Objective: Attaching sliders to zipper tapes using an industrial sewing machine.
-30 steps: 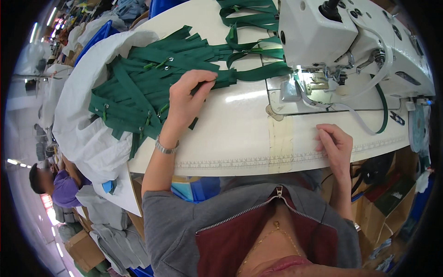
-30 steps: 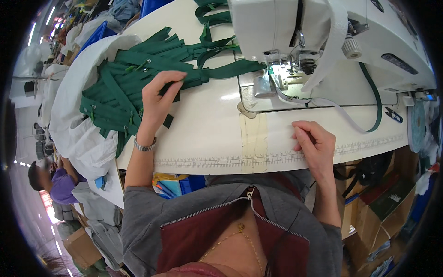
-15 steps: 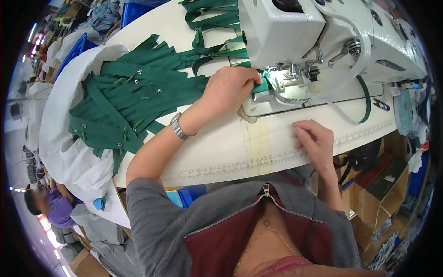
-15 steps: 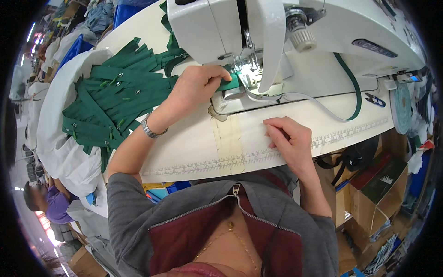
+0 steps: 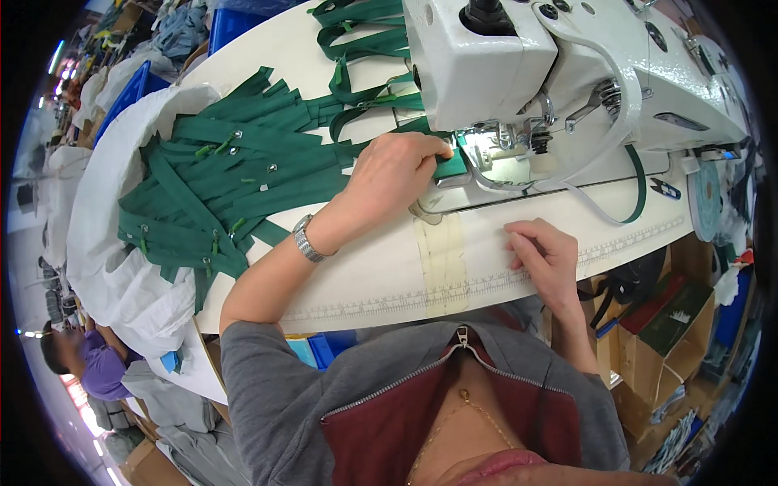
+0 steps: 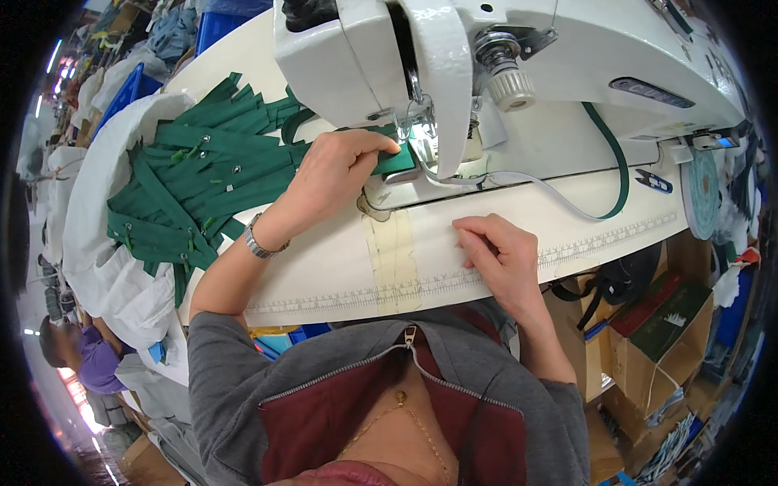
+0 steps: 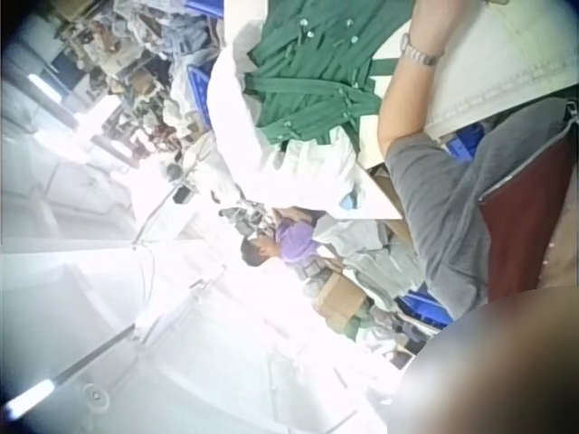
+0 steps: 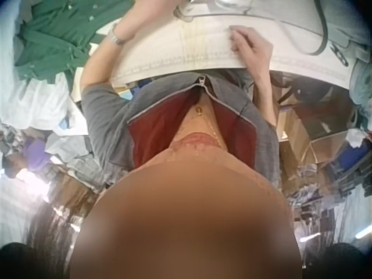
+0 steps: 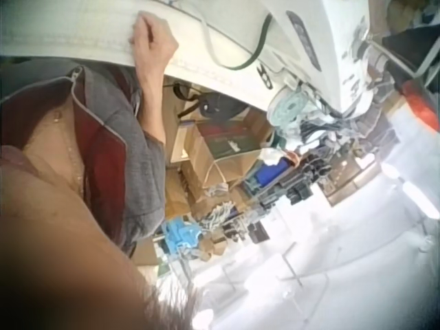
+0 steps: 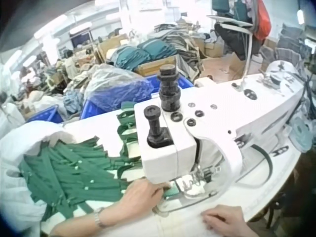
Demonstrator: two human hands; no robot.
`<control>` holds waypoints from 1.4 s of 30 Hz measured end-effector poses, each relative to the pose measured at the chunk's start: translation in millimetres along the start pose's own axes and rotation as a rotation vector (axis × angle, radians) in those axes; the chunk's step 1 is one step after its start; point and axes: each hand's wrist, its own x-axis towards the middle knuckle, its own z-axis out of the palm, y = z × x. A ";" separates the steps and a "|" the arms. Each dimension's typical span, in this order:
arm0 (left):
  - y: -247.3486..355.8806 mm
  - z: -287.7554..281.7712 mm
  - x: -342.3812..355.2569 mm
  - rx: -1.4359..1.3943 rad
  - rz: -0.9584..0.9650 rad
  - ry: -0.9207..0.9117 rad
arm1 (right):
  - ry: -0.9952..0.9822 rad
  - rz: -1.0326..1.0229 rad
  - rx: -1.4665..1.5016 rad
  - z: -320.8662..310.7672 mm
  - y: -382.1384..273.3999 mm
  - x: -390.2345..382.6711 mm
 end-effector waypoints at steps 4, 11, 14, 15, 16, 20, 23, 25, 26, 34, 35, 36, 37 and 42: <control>11.1 -10.3 5.2 -0.020 -0.156 -0.102 | 0.005 0.011 -0.021 1.0 0.2 -0.2; 9.7 -6.7 9.9 -0.029 -0.236 -0.059 | 0.021 0.016 0.001 2.9 0.5 -1.1; 9.2 -5.2 5.8 -0.020 -0.220 -0.057 | 0.018 0.022 -0.010 1.8 0.7 -1.6; 8.6 -4.4 3.8 0.001 -0.159 -0.052 | 0.014 0.020 -0.013 1.5 0.6 -1.6; 7.4 -3.1 2.8 0.022 -0.099 -0.047 | 0.011 0.020 -0.016 1.3 0.4 -1.4; 0.5 3.9 1.2 0.043 -0.053 0.021 | 0.010 0.019 -0.047 1.5 -1.5 0.5; -2.2 5.5 2.6 0.077 -0.047 0.035 | 0.021 0.020 -0.048 2.1 -0.6 1.3; -1.3 4.3 3.9 0.088 -0.070 0.008 | 0.021 0.023 -0.048 2.1 -0.5 1.8; -1.7 3.9 3.2 0.086 -0.067 0.011 | 0.022 0.020 -0.052 3.0 -0.6 1.1; 1.9 3.6 0.1 0.099 -0.081 0.002 | 0.049 -0.039 -0.111 6.7 2.9 -4.3; -1.1 4.7 1.2 0.102 -0.058 0.010 | 0.053 -0.045 -0.110 7.3 1.6 -3.0; -1.8 5.2 1.7 0.104 -0.055 0.011 | 0.048 -0.046 -0.108 7.0 0.8 -3.1; -2.4 5.3 2.1 0.108 -0.047 0.013 | 0.044 -0.047 -0.106 6.9 0.5 -2.9; -2.0 5.4 4.5 0.131 -0.047 0.011 | 0.057 -0.039 -0.085 5.7 2.1 -1.3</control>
